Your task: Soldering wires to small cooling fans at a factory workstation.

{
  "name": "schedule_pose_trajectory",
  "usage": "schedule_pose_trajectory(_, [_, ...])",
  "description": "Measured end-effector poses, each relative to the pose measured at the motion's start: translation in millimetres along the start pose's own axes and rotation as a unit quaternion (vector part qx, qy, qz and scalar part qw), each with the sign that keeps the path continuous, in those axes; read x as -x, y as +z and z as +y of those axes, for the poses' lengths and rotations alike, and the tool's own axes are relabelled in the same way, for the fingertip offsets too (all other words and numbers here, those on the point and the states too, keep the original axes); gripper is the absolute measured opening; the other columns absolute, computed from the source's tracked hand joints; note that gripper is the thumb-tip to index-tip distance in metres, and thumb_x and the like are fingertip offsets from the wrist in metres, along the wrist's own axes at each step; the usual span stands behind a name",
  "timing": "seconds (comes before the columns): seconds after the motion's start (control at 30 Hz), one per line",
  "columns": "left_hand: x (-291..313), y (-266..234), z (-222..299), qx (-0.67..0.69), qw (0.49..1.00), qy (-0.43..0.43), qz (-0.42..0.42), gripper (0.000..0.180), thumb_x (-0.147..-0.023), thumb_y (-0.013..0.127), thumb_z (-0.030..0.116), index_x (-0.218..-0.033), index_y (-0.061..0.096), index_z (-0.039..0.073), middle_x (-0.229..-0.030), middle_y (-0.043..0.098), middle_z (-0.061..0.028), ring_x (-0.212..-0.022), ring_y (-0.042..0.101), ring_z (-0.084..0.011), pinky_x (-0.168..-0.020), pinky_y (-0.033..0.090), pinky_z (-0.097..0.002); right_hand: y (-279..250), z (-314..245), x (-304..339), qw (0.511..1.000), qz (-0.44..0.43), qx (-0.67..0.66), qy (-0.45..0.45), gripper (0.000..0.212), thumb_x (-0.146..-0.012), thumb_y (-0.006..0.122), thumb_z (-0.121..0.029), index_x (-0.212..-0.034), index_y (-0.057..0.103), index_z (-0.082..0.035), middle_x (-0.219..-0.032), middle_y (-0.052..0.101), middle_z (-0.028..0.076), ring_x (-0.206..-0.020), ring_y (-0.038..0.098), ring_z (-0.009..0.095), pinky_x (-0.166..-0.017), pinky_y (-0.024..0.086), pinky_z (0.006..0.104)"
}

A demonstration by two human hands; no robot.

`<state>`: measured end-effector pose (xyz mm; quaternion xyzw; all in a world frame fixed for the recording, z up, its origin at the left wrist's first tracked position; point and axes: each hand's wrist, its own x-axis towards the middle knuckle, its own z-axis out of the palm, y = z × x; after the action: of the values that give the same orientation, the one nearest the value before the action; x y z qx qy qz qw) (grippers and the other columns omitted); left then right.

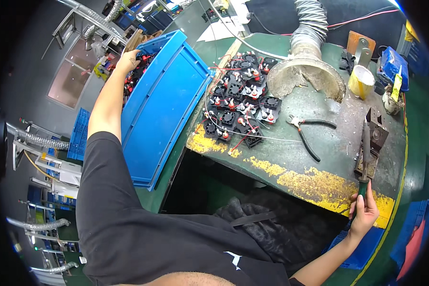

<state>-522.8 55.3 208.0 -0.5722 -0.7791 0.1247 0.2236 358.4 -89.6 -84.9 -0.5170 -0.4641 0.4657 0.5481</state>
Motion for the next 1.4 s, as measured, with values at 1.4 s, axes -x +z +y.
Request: schedule_pose_trajectory(1.4, [239.7, -142.4, 422.6, 0.381, 0.755, 0.401, 0.35, 0.046, -0.074, 0.074, -0.012, -0.116, 0.072, 0.005, -0.111, 0.066, -0.0121, -0.108, 0.067, -0.032, -0.091, 0.055, -0.041, 19.1, -26.2, 2.8, 1.0, -0.022, -0.009, -0.001, 0.05, -0.099, 0.064, -0.004, -0.148, 0.057, -0.004, -0.088, 0.069, 0.002, -0.06, 0.05, 0.002, -0.051, 0.038, 0.0178])
